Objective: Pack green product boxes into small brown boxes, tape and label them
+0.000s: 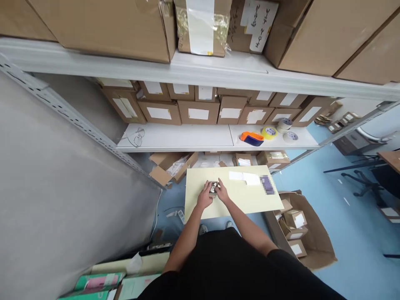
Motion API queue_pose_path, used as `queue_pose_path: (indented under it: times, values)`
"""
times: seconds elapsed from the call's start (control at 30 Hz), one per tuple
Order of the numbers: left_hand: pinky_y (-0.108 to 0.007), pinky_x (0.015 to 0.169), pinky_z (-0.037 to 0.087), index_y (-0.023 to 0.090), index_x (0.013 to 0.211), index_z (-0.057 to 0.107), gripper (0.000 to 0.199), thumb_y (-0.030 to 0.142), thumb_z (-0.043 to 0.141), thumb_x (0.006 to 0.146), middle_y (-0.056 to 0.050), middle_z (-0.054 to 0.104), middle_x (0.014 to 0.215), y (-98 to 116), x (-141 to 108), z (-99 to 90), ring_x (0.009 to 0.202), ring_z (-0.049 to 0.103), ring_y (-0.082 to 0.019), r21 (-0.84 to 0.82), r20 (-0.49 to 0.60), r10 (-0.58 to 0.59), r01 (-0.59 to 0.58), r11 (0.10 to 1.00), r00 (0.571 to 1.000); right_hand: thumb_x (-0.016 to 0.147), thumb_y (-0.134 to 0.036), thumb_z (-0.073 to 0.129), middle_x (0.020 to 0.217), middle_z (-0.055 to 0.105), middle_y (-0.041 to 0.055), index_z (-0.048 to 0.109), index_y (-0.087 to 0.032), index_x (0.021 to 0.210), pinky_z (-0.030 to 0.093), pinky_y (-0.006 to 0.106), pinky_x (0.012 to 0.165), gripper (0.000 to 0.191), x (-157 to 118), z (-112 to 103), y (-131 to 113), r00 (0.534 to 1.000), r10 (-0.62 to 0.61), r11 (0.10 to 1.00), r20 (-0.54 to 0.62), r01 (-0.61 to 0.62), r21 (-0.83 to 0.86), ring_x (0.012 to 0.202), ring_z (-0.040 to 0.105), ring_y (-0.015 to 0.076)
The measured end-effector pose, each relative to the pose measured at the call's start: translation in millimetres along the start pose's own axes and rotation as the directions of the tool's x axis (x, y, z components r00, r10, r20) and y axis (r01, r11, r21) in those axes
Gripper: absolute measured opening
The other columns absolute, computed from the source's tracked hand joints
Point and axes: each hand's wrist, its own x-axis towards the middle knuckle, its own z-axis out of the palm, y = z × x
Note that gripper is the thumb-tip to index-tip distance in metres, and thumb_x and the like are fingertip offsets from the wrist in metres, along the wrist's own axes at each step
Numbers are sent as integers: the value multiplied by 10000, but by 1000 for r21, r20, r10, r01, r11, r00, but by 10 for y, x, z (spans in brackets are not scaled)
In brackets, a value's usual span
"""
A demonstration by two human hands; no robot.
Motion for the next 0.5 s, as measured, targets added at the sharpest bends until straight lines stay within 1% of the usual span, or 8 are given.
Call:
queue_pose_path:
  times: [0.03,0.1,0.17,0.2,0.3,0.37,0.43,0.5]
  values:
    - [-402,1195,429,246,1659,292,994,20,654,761,-104,291,1726,-26,19,6,1503,444,-308,-13,-10,8,-8,1000,1000,865,-287,528,1304,714,76,443,-240,1535,568,398,1001,677,2,-41,16,1000,21,999,-1,-21,35,1091,716,222]
    - [-424,1198,423,220,1645,314,975,60,706,767,-136,415,1656,-90,45,31,1480,471,-315,-54,-46,-4,1,999,999,887,-284,497,1339,693,102,415,-221,1543,581,375,958,664,-19,-125,56,999,37,996,-34,-34,87,1160,692,224]
    - [-431,1180,439,220,1601,392,934,93,760,753,-139,505,1583,-150,56,65,1434,520,-315,-101,-74,-15,7,995,997,873,-269,499,1395,653,132,446,-201,1514,589,374,932,646,-59,-204,84,998,19,996,-60,-14,86,1245,651,242]
    - [-432,1174,442,226,1571,436,913,97,783,736,-135,529,1562,-174,58,81,1421,532,-313,-126,-84,-12,1,992,996,863,-258,503,1418,634,137,494,-199,1475,588,379,934,615,-80,-238,85,998,-2,998,-61,6,63,1279,630,248]
    - [-449,1183,426,240,1493,523,872,90,825,690,-129,569,1528,-212,59,119,1413,535,-309,-214,-117,-10,-15,977,993,859,-237,529,1459,599,121,683,-215,1248,552,394,1019,419,-129,-308,9,996,-81,995,-24,80,-67,1392,542,258]
    - [-471,1183,422,243,1472,540,869,93,841,671,-133,588,1512,-213,62,135,1399,547,-313,-261,-129,-32,-3,965,991,844,-240,606,1500,566,118,737,-220,1153,509,408,1084,337,-141,-314,-100,995,-101,976,25,104,-192,1444,487,280]
    - [-478,1180,424,241,1466,547,873,92,847,660,-137,599,1502,-202,67,144,1388,559,-317,-279,-130,-44,6,960,991,785,-243,721,1561,509,130,746,-217,1161,480,453,1113,378,-142,-281,-229,995,-76,936,67,94,-339,1446,470,331]
    - [-478,1177,432,241,1465,555,873,71,836,657,-133,605,1497,-187,70,151,1383,566,-321,-273,-132,-42,5,962,990,720,-246,810,1619,439,156,738,-202,1182,468,508,1111,469,-140,-216,-346,997,-39,877,64,65,-477,1440,450,390]
